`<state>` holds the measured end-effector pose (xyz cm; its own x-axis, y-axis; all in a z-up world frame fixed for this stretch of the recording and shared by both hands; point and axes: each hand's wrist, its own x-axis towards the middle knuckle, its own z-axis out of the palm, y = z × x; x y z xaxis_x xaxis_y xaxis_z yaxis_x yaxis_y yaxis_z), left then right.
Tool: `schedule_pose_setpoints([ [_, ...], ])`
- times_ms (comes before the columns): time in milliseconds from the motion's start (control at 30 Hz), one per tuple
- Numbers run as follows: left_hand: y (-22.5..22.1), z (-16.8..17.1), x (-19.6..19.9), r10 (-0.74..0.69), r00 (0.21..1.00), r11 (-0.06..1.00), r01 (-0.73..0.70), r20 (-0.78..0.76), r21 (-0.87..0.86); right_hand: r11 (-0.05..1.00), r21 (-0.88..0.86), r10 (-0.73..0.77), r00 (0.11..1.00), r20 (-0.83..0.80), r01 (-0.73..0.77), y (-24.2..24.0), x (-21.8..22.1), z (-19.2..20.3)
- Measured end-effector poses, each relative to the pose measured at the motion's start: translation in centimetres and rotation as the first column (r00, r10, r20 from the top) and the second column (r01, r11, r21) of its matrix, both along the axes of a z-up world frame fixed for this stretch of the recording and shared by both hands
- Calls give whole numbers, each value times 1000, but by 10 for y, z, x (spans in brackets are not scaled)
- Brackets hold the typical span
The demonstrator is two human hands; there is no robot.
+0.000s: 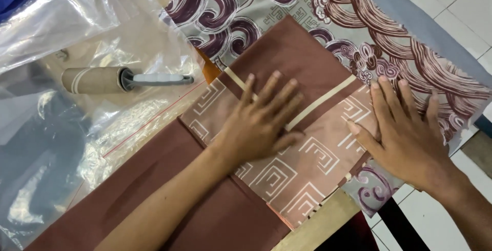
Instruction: Folding a piece of patterned fabric and thoroughly cleaning it with a lint roller.
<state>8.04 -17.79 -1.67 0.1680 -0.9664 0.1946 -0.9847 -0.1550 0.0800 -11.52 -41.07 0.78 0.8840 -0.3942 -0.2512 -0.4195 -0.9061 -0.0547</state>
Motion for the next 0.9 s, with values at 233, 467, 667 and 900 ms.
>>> schedule_pose_setpoints([
  [233,15,-4,-71,-315,944,897,261,-99,-357,969,-152,198,980,-1,-196,-22,17,6],
  [467,20,-22,-77,-252,963,918,207,-96,-337,827,-345,487,872,46,-444,40,111,42],
  [667,23,-22,-79,-210,977,967,206,-17,-149,672,-190,728,591,348,-716,103,189,33],
  [900,20,-31,-81,-209,973,959,184,-97,-214,564,-209,797,460,391,-799,155,276,1],
])
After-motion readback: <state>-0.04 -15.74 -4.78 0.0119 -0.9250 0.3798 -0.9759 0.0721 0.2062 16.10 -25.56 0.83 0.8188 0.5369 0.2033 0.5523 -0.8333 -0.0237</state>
